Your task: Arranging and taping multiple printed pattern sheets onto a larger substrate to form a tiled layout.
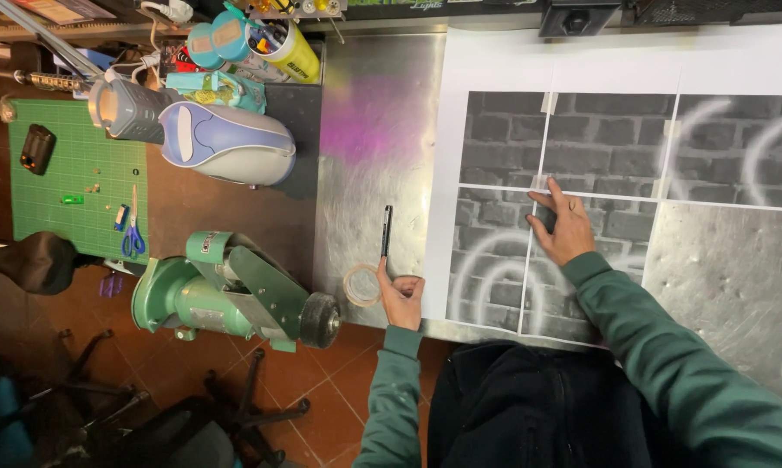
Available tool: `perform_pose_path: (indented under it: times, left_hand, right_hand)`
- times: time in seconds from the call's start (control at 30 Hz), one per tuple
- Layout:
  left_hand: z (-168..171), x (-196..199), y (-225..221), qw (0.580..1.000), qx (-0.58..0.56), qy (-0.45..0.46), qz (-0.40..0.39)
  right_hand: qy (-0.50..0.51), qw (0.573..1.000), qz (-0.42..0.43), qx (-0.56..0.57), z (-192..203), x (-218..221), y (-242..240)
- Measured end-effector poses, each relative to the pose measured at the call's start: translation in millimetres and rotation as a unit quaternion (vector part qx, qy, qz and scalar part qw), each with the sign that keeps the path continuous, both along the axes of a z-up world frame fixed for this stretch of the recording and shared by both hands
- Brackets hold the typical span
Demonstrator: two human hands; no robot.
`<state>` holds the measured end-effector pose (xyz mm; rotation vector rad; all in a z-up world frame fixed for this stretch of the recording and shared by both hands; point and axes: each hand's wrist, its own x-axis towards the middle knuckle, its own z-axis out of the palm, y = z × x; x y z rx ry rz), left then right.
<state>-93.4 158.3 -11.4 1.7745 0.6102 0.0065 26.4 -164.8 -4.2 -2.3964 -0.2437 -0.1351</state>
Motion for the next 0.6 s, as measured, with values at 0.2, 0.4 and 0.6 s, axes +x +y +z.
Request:
perform_pose_path:
  times: [0.2,0.4,0.6]
  left_hand:
    - [-3,-2,-1,1.0,0.016,-0.007,-0.009]
    - [36,-2,-14,0.969,0.215,-0.118,-0.043]
    - [16,-42,-96,0.893,0.155,-0.191,-0.376]
  right_hand:
    - [-0.004,1.0,0.001,0.003,4,1,1]
    - [-0.007,1.0,0.006,0.0,3,3,0]
    - [-0.004,1.0,0.004,0.009,1,4,1]
